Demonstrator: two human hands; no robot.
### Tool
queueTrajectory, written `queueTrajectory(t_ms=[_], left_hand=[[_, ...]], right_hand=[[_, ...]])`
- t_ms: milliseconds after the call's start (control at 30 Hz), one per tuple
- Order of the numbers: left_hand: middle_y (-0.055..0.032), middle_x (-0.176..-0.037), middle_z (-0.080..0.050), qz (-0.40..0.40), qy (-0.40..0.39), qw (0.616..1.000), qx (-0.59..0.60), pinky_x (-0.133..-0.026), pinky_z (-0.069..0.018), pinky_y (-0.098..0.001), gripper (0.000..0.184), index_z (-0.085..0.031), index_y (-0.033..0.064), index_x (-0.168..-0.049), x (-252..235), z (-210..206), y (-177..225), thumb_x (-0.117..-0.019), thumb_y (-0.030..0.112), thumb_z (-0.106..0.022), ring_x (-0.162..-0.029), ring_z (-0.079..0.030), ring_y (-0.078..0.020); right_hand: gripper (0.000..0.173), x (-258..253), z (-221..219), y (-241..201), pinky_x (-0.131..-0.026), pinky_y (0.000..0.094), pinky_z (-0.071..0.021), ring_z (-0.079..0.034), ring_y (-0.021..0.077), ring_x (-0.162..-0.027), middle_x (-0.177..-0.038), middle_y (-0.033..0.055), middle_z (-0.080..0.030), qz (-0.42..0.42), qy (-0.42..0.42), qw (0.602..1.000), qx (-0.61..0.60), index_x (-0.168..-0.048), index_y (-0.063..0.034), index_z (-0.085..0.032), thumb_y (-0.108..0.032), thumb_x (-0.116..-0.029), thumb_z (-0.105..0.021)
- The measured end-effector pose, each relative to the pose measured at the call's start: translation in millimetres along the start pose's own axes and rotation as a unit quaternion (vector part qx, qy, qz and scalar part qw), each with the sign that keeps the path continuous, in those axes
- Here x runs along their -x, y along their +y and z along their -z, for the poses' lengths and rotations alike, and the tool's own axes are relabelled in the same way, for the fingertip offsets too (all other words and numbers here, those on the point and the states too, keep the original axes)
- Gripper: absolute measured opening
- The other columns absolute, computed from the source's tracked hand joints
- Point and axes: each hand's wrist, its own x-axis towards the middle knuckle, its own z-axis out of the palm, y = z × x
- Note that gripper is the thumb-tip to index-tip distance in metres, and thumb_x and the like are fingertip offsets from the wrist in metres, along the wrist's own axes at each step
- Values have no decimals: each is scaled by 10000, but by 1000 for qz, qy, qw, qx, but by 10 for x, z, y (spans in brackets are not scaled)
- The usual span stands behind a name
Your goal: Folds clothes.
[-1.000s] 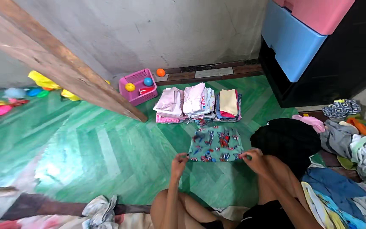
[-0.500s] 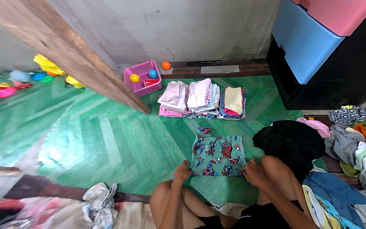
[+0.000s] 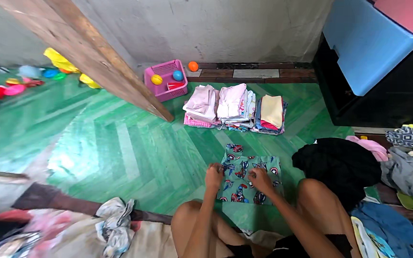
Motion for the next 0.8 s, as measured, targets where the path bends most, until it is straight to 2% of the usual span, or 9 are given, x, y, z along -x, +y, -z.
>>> queueTrajectory(t_ms=[100,200,333,433,500,567,700,733,800], left_hand=[[-228,-1465,-502,-5,-23,998,-53,-1003,-519,-531,396,-572,35,-1401,-116,-123,86,-1012,108,-581,-1215,-613,-384],[-220,-1482,-490,11,-27,997,-75,-989,-523,-551,449,-517,51,-1450,-150,-170,145,-1007,92,-577,-1232,-605,-397],[-213,-1360,-595,9,-11,999,-38,-998,-517,-522,374,-589,18,-1360,-167,-164,113,-989,63,-581,-1183,-634,-358],[-201,-1213,-665,4,-14,1000,17,-953,-541,-498,351,-622,-5,-1309,-140,-95,27,-964,56,-618,-1065,-677,-320],[-191,-1089,-695,2,-49,997,57,-893,-560,-471,402,-583,-14,-1343,-73,-1,-20,-952,49,-650,-945,-698,-293],[-176,-1054,-684,-16,-100,993,68,-865,-545,-440,427,-583,-9,-1353,21,119,-100,-941,59,-675,-900,-668,-262],[-248,-1192,-631,-79,-171,982,10,-960,-511,-455,275,-696,-32,-1179,268,284,-242,-913,37,-704,-1064,-631,-326],[-260,-1216,-618,-80,-187,979,-30,-988,-494,-466,243,-727,-4,-1147,324,305,-244,-908,14,-690,-1112,-610,-347],[-265,-1331,-564,-44,-232,963,-129,-1048,-463,-506,295,-754,85,-1163,388,294,-224,-904,-12,-652,-1238,-548,-385]], right_hand=[[440,-238,-210,-144,-1105,504,-440,-609,342,-1255,-1267,184,-686,-31,32,996,-76,-1345,4,-617,-288,-1016,-637],[488,-325,-318,-243,-1070,509,-467,-630,333,-1215,-1251,178,-685,-71,45,990,-115,-1390,-8,-571,-284,-999,-668],[442,-388,-402,-237,-1027,478,-505,-659,314,-1154,-1216,184,-689,-62,57,985,-153,-1385,-3,-574,-124,-972,-671],[417,-344,-390,-242,-1011,433,-513,-665,291,-1117,-1202,192,-687,-24,54,984,-168,-1348,13,-606,-84,-952,-691],[399,-282,-363,-232,-1008,420,-510,-659,290,-1108,-1200,201,-681,3,45,985,-167,-1320,26,-623,-78,-943,-702],[345,-195,-356,-194,-1023,427,-493,-632,316,-1138,-1203,213,-671,51,38,985,-159,-1263,32,-657,-65,-934,-697],[225,41,-391,-61,-1081,478,-422,-541,384,-1215,-1204,223,-644,145,16,985,-92,-1110,-28,-757,-53,-899,-685],[231,93,-407,-26,-1093,494,-407,-519,397,-1238,-1225,225,-629,154,-1,986,-57,-1112,-53,-767,-53,-900,-677],[274,182,-435,29,-1106,513,-401,-488,404,-1285,-1293,219,-596,160,-47,985,34,-1159,-100,-762,-54,-913,-651]])
